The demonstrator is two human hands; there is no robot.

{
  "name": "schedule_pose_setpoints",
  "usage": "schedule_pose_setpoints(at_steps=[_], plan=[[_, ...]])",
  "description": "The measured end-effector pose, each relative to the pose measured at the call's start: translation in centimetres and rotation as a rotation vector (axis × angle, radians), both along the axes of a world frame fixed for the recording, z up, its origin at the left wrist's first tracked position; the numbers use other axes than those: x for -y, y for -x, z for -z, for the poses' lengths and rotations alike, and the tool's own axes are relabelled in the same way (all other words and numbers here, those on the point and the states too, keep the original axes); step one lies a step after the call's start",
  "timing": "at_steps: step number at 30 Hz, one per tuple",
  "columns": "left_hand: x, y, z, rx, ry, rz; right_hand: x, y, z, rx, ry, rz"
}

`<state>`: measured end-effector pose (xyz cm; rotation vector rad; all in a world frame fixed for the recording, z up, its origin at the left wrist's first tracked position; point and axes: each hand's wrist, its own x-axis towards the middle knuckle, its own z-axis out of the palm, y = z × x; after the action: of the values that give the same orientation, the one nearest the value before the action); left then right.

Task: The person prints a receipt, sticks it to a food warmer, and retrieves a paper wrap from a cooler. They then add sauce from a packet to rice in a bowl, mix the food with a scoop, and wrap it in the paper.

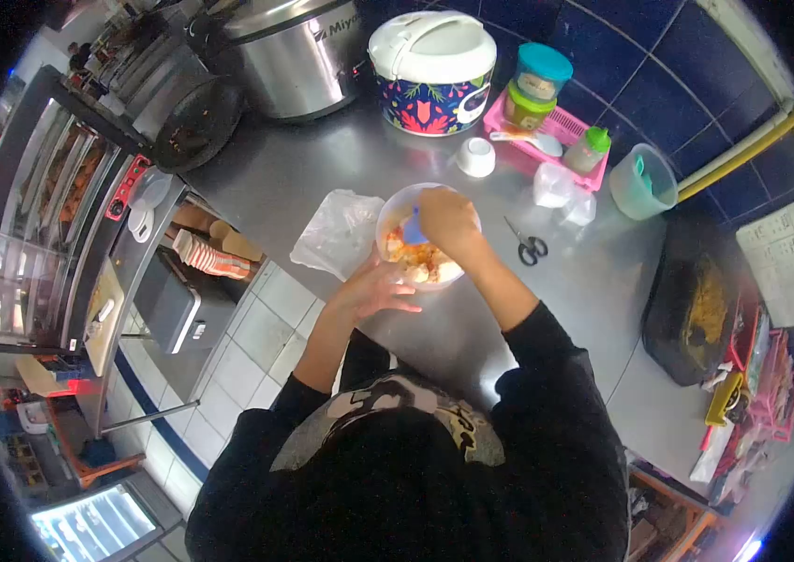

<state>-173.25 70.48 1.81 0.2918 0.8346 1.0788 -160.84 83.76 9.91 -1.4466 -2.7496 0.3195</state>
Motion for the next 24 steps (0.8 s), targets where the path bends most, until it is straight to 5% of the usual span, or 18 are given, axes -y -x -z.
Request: schedule_pose_setpoints(at_steps=[4,8,13,17,19,24], plan=[[-0.3,-0.2,1.2,0.057,-0.097,-0.035,-1.0,-0.8,-2.6,-0.033,-0.033,-0.075],[-0.6,-0.3,1.6,0.127,-0.139,-0.044,-0.4,-1.2,1.2,0.044,-0.062,-0.055],[-0.9,-0.2,0.3,0.057,-0.202,-0.026,-0.2,-1.5,-3.7,0.065,0.033,-0.037],[0.1,-0.6,-0.9,-0.003,-0.165,-0.051,-0.3,-1.6,1.1,0.114,-0.058,-0.043],[1.5,-0.4,-4.0,-0.476,-0.001,-0.273,-1.4,-2.2,0.7,0.099,0.034,-0.091],[10.1,5.0,-19.0,-1.400,-0.697,-0.441,-0.5,-2.8,-1.2,0.110,0.048,0.014]])
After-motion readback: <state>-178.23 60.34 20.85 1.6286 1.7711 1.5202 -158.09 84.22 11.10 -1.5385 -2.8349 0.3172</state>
